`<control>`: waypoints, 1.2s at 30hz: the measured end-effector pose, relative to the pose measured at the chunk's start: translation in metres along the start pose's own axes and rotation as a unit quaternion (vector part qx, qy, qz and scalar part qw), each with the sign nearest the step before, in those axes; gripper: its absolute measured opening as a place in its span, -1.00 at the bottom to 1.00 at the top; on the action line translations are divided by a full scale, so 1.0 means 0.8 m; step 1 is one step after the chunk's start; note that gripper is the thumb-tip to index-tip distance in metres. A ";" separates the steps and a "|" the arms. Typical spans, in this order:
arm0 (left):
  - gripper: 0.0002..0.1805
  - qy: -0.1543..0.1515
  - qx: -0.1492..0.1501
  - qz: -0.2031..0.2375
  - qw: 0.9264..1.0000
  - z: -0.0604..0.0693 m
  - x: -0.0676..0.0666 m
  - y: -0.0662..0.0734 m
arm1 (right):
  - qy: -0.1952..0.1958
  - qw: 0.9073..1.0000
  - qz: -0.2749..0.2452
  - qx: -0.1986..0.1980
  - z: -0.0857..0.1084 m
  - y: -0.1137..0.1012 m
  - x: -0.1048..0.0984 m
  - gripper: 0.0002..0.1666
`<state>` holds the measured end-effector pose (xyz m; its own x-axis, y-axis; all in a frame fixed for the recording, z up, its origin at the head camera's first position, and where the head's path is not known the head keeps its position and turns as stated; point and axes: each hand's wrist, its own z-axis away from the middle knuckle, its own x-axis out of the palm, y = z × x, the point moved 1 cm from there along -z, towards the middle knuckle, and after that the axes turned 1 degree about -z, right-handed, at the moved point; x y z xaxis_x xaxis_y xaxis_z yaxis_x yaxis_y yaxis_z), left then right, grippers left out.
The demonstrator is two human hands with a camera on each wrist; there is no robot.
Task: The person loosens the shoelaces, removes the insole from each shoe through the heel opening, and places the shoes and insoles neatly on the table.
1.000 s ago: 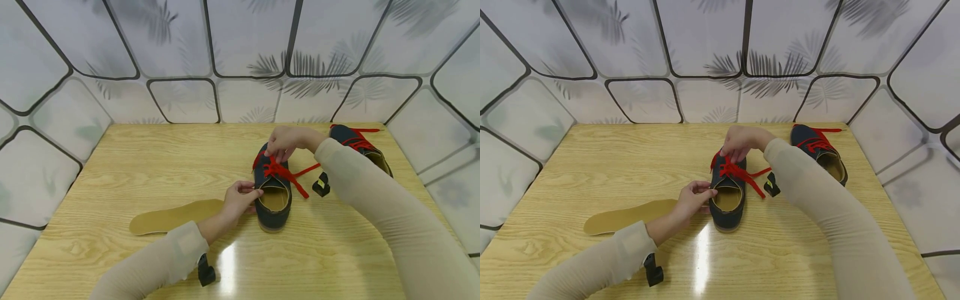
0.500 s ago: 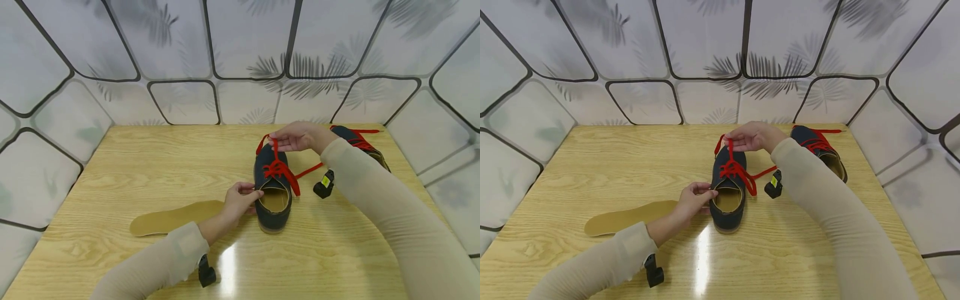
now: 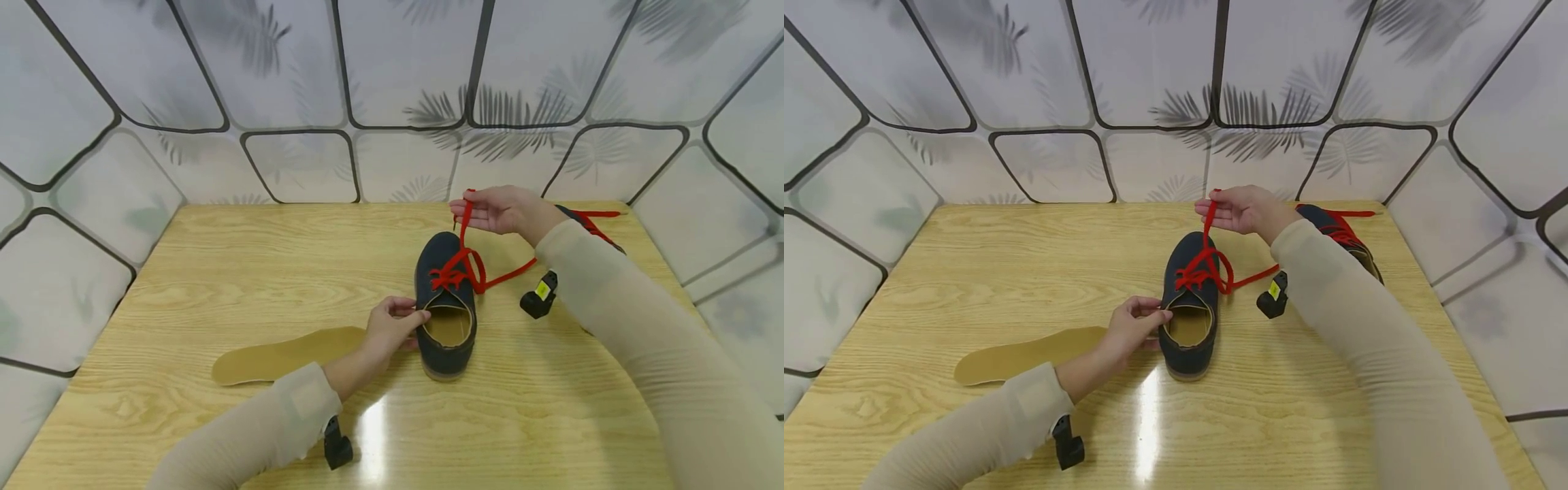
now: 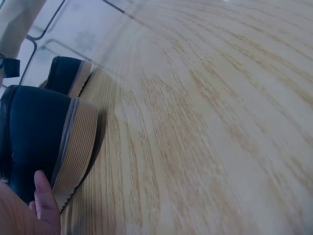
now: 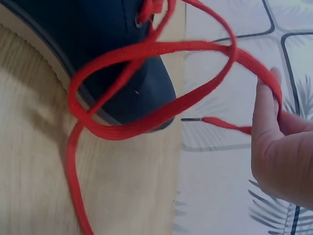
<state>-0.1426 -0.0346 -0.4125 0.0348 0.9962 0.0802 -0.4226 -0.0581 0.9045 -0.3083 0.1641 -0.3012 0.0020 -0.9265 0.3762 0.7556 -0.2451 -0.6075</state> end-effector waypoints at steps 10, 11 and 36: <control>-0.57 0.003 0.000 -0.001 1.000 -0.002 0.000 -0.003 | 0.013 0.995 -0.097 -0.016 0.014 -0.024 -0.030 -0.90; -0.57 0.003 0.000 -0.002 1.000 -0.001 0.000 -0.002 | 0.015 0.994 -0.104 -0.017 0.014 -0.026 -0.033 -0.90; -0.60 0.005 -0.003 -0.005 1.000 -0.005 -0.002 -0.005 | 0.095 0.991 -0.085 -0.048 0.035 -0.059 -0.159 -0.93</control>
<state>-0.1449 -0.0354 -0.4180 0.0301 0.9973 0.0675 -0.4285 -0.0481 0.9022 -0.3263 0.3017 -0.3008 -0.2501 -0.9045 0.3454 0.6691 -0.4193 -0.6137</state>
